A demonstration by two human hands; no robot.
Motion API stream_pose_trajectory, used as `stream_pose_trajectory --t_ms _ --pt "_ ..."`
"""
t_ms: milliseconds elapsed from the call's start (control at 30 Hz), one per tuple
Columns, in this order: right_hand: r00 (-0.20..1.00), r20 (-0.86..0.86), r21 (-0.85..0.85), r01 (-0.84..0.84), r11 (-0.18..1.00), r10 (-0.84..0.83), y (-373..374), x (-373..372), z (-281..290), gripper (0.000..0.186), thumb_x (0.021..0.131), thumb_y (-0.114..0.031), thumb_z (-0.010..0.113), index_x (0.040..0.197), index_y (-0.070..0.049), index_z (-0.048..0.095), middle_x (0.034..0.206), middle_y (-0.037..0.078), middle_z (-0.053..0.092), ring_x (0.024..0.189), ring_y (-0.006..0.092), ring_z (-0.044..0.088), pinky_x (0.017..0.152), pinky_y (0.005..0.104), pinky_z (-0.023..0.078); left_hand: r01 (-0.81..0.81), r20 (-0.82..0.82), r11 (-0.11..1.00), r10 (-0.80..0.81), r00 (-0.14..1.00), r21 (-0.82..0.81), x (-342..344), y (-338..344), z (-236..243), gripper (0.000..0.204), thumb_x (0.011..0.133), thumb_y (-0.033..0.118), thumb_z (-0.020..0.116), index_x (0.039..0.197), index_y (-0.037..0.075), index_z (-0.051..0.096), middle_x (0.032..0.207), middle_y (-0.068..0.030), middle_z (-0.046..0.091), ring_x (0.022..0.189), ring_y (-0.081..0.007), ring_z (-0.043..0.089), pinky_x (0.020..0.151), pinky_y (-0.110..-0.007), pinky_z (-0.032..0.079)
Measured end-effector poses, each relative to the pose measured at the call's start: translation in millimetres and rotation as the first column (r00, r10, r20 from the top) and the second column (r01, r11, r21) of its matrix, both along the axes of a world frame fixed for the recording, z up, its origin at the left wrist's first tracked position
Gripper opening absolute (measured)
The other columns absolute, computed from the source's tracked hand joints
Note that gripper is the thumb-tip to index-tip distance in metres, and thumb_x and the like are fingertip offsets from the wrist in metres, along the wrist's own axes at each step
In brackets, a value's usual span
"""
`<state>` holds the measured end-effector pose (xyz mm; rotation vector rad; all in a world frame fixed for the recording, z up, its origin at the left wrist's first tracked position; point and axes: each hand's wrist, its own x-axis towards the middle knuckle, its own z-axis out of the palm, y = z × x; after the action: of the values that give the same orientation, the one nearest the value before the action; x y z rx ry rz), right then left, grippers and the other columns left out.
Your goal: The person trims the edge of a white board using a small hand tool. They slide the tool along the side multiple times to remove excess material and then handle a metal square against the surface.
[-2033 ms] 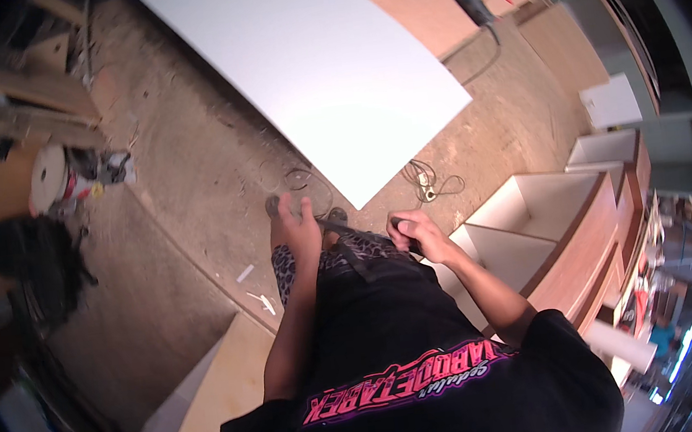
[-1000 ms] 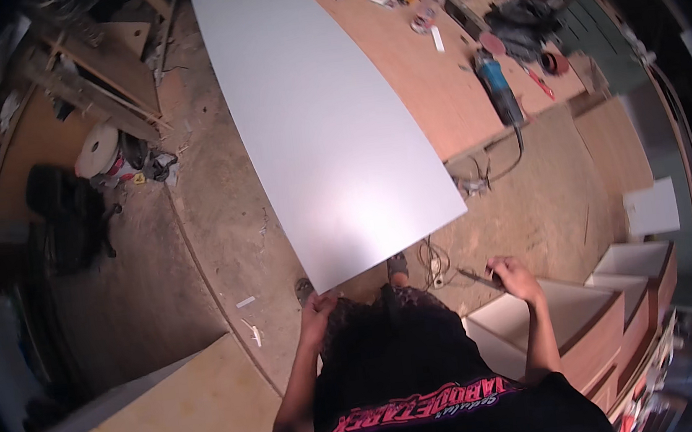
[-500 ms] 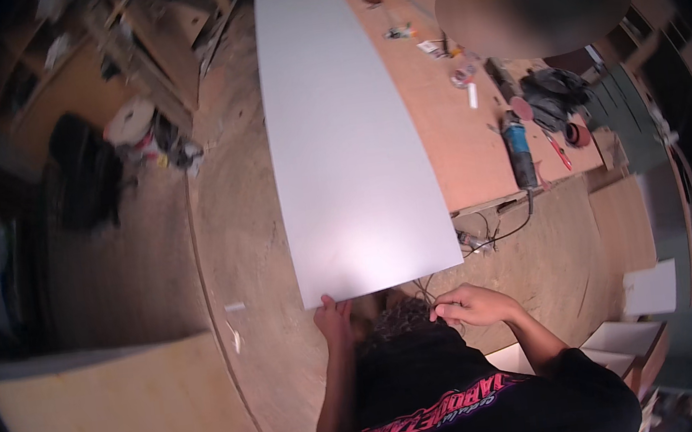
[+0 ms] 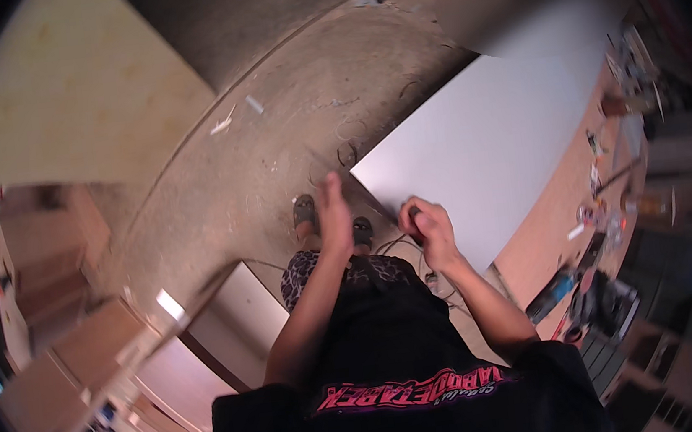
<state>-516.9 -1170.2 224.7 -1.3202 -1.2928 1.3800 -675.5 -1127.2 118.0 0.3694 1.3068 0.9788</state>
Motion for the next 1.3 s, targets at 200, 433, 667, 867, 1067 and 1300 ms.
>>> stream_pose_trajectory --t_ms 200,433,667,867,1067,1300 --pt "0.971 0.18 0.176 -0.187 0.966 0.156 50.1 -18.7 -37.8 0.061 0.099 -0.057 0.037 0.08 -0.001 0.051 0.063 0.004 0.047 0.059 0.0141 0.045 0.055 0.0307 0.034 -0.095 -0.051 0.994 0.098 0.994 0.052 50.0 35.3 -9.1 0.121 0.078 0.061 0.071 0.149 -0.016 0.013 0.154 -0.0351 0.024 0.146 -0.0364 0.027 0.118 -0.039 0.023" --pt "0.966 0.032 0.259 -0.257 0.931 0.258 58.7 -12.5 -74.8 0.051 0.099 -0.05 0.045 0.079 -0.003 0.046 0.067 -0.002 0.038 0.06 0.0088 0.033 0.055 0.0261 0.028 0.012 -0.464 0.997 0.025 0.885 0.077 49.8 51.0 -29.5 0.135 0.06 0.059 0.086 0.144 -0.022 0.017 0.135 -0.0378 0.046 0.129 -0.0401 0.048 0.105 -0.04 0.04" --pt "0.972 -0.098 0.13 -0.198 0.971 0.212 55.2 -7.6 -80.4 0.04 0.1 -0.034 0.042 0.081 0.001 0.051 0.063 0.0 0.043 0.056 0.0089 0.037 0.052 0.0268 0.029 0.09 -0.559 0.995 -0.095 0.824 -0.037 56.6 27.9 -19.7 0.143 0.053 0.069 0.085 0.146 -0.018 0.018 0.139 -0.0329 0.046 0.133 -0.0375 0.044 0.109 -0.052 0.033" --pt "0.981 0.052 0.063 -0.189 0.98 0.186 50.8 -13.7 -74.5 0.028 0.098 -0.026 0.04 0.078 -0.005 0.043 0.064 -0.001 0.036 0.057 0.008 0.031 0.052 0.0246 0.028 0.114 -0.524 0.981 -0.179 0.833 -0.155 61.0 25.1 -27.7 0.148 0.055 0.077 0.079 0.151 -0.012 0.012 0.154 -0.0268 0.033 0.148 -0.0335 0.027 0.119 -0.056 0.016" --pt "0.977 -0.07 0.052 -0.2 0.978 0.204 33.4 8.0 -70.7 0.029 0.096 -0.023 0.04 0.078 -0.002 0.048 0.063 -0.001 0.041 0.056 0.0086 0.036 0.052 0.0264 0.03 0.189 -0.587 0.963 -0.269 0.764 -0.194 71.8 6.7 -16.2 0.15 0.055 0.081 0.075 0.152 -0.012 0.009 0.156 -0.0243 0.031 0.149 -0.0319 0.023 0.12 -0.057 0.015" --pt "0.984 -0.025 0.049 -0.173 0.984 0.174 37.1 -4.3 -80.7 0.025 0.096 -0.02 0.037 0.076 -0.005 0.042 0.064 -0.001 0.036 0.055 0.009 0.031 0.051 0.0261 0.028 0.121 -0.469 0.977 -0.192 0.862 -0.178 67.3 12.8 -42.8 0.146 0.056 0.079 0.076 0.151 -0.012 0.013 0.154 -0.0259 0.033 0.147 -0.0323 0.027 0.12 -0.058 0.014"
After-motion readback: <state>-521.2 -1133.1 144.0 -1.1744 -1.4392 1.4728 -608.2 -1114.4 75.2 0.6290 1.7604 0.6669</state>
